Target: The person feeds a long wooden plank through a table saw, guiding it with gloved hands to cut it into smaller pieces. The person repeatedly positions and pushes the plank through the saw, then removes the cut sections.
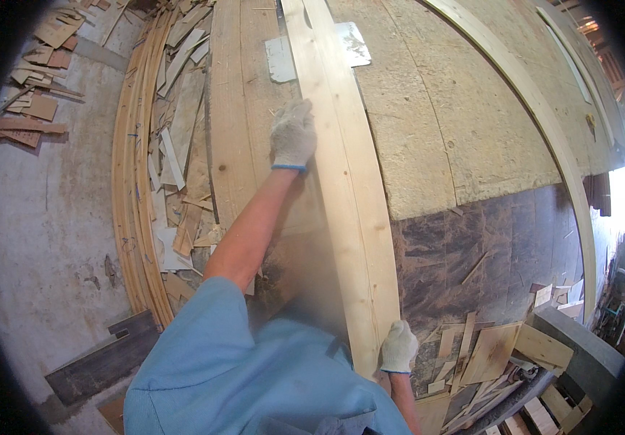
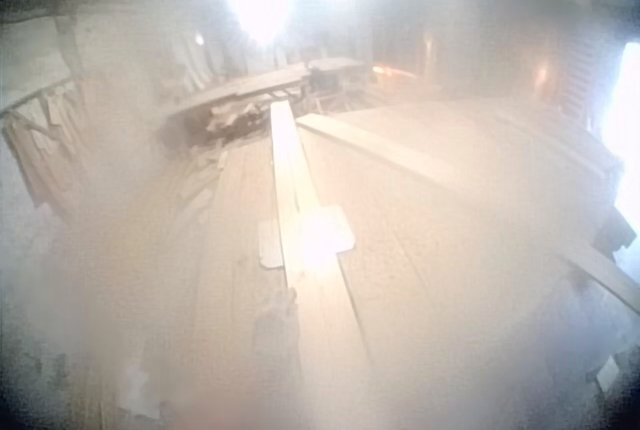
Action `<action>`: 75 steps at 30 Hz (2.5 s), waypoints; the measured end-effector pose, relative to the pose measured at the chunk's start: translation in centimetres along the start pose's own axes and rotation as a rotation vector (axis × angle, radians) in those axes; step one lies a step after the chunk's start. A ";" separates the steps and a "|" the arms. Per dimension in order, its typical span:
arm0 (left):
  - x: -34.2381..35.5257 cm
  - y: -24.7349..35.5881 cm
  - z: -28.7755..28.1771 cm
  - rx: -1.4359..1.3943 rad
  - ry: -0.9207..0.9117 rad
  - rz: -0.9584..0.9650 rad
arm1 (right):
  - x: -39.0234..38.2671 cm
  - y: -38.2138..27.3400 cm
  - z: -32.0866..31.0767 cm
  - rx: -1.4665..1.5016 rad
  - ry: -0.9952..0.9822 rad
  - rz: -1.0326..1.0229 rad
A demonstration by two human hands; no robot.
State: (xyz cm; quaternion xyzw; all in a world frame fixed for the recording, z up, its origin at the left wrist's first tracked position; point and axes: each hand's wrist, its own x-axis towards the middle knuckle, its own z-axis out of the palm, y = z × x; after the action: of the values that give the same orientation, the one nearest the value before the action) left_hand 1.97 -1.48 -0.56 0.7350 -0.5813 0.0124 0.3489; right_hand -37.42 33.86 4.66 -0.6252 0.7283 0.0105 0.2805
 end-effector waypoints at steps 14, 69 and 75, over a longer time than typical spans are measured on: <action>0.1 0.1 -0.1 -0.003 -0.011 0.008 | 3.0 -1.8 0.2 -0.067 0.015 -0.084; 0.0 0.1 -0.1 -0.042 0.030 0.042 | 2.4 -2.3 -2.1 0.081 0.008 -0.126; 0.2 0.1 -0.1 0.045 0.077 0.076 | -2.1 3.3 0.0 0.143 -0.043 0.007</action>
State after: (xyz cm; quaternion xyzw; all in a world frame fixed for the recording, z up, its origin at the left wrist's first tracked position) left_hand 1.97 -1.59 -0.29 0.7188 -0.5947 0.0670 0.3539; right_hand -40.30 36.49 4.45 -0.6006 0.7230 -0.0272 0.3402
